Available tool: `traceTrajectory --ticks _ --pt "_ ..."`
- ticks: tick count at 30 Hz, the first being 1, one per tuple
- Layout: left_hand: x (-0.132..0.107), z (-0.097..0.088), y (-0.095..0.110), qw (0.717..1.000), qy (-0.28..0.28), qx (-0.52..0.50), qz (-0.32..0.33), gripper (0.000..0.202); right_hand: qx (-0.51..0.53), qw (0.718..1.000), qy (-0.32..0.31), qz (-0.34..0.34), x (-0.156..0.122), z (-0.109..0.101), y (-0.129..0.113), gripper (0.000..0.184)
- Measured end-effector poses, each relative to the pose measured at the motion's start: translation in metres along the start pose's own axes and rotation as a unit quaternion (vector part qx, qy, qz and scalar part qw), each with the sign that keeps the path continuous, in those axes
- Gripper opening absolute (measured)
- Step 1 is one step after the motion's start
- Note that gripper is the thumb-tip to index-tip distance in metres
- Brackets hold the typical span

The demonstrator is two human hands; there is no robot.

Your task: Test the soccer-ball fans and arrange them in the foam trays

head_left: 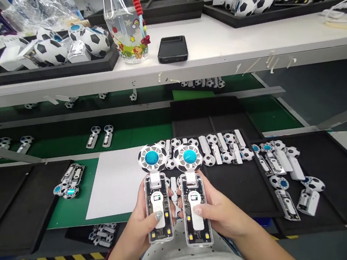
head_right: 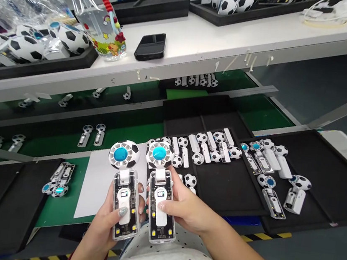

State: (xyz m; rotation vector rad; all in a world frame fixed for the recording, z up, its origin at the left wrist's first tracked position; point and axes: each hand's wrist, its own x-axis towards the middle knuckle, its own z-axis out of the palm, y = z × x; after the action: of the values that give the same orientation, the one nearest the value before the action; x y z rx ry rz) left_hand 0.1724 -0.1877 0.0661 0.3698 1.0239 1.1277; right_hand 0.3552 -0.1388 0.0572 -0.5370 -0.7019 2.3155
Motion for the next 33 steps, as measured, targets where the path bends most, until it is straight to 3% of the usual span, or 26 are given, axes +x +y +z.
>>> traceTrajectory --ticks 5,9,15,22,27,33 --pt "0.001 -0.004 -0.002 0.999 -0.022 0.031 -0.002 0.087 -0.023 0.999 -0.035 0.022 -0.003 -0.005 0.0 0.101" --pt "0.001 -0.006 -0.002 0.999 -0.039 0.011 -0.007 0.083 -0.046 0.998 -0.002 0.03 -0.009 -0.011 0.003 0.107" --pt "0.002 -0.014 -0.002 0.996 -0.086 -0.006 0.011 0.058 -0.038 0.997 0.061 -0.001 -0.017 -0.018 0.008 0.109" --pt "0.007 -0.002 0.001 0.997 -0.037 0.01 0.072 0.053 -0.05 0.994 0.091 -0.042 -0.03 -0.036 -0.013 0.09" --pt "0.008 0.0 -0.002 0.993 -0.058 0.056 0.083 0.048 -0.102 0.971 0.186 -0.107 -0.053 -0.048 -0.041 0.058" --pt "0.003 0.007 -0.017 0.994 -0.056 0.073 0.062 0.06 -0.103 0.965 0.222 -0.095 -0.078 -0.052 -0.042 0.061"
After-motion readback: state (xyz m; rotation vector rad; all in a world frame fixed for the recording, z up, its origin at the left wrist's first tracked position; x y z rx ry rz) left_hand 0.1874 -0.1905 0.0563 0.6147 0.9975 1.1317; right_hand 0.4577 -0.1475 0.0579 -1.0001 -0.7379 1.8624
